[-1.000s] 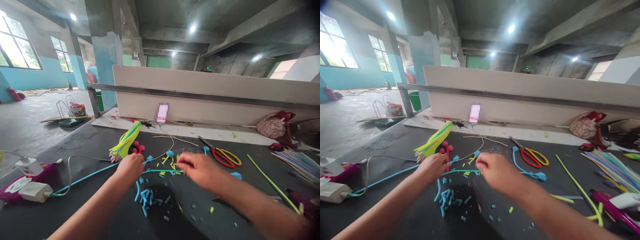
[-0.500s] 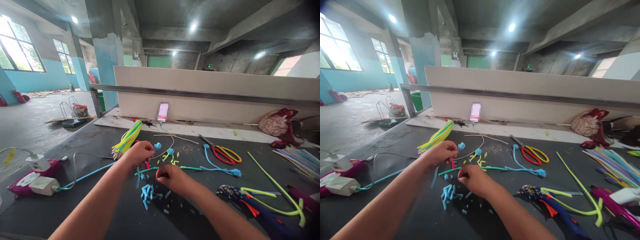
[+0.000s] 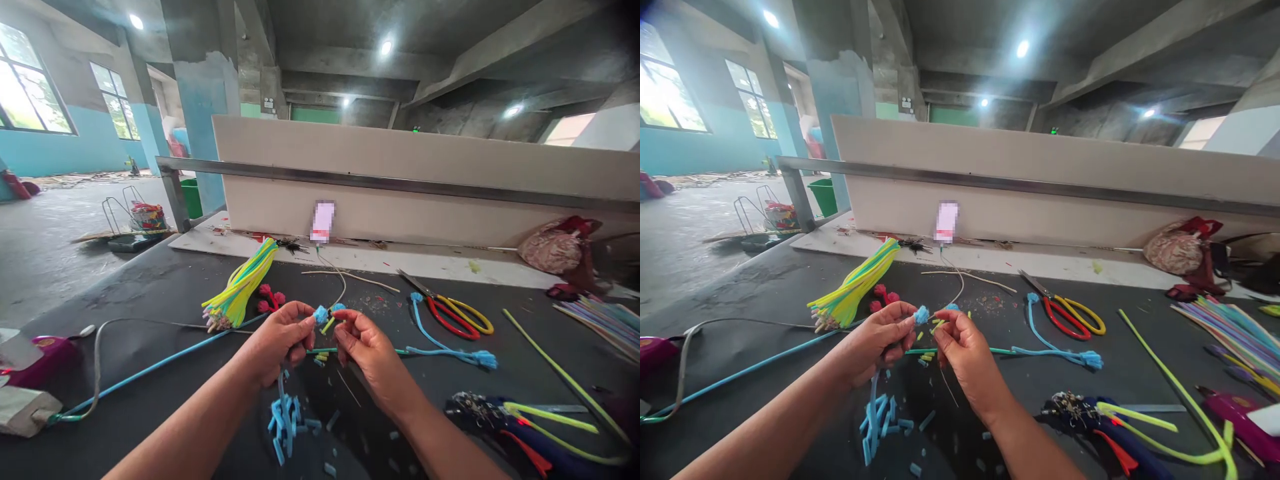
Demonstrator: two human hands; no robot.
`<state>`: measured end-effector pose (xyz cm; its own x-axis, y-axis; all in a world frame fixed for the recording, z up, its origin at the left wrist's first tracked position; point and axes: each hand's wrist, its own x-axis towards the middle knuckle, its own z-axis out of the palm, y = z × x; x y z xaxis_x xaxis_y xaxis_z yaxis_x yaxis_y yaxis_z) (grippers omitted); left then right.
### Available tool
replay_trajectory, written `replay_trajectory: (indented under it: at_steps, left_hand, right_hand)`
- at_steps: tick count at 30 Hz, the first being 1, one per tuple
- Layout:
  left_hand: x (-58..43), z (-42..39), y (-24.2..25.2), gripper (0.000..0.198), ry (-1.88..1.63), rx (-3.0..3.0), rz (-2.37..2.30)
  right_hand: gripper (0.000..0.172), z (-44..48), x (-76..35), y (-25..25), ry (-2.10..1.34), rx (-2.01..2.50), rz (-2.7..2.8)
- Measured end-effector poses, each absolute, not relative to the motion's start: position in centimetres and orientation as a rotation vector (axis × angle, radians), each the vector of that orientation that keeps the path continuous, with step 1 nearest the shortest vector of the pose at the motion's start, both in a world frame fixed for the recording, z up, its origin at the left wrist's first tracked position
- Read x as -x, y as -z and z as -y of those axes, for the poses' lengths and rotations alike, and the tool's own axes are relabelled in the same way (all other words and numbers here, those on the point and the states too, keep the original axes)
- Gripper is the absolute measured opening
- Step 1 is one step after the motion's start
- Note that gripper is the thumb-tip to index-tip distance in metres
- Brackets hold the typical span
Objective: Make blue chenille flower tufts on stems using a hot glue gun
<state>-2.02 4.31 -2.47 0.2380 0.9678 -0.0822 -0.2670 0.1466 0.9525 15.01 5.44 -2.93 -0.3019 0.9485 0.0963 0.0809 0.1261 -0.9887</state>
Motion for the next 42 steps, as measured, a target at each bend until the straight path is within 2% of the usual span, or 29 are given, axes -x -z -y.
replay_trajectory:
  at_steps: [4, 13, 20, 30, 42]
  left_hand:
    - [1.4, -3.9, 2.5, 0.025, -1.036, -1.082, -0.918]
    - [0.8, -3.4, 2.6, 0.02, -1.072, -1.126, -1.074]
    - [0.1, -3.4, 2.1, 0.011, -1.066, -1.287, -1.345]
    - [0.5, -2.9, 1.7, 0.011, -1.035, -1.041, -1.106]
    - [-0.1, -2.9, 2.1, 0.011, -1.031, -1.225, -1.218]
  right_hand:
    - [0.032, -5.1, -15.1, 2.9, -1.416, 0.921, 1.457]
    - [0.015, -5.2, -15.3, 2.6, -1.374, 0.952, 1.483]
    - [0.014, -5.1, -15.1, 3.1, -1.376, 0.984, 1.496]
    - [0.006, -5.4, -15.9, 3.1, -1.396, 0.859, 1.572]
    - [0.013, -5.5, -15.8, 2.8, -1.4, 0.853, 1.591]
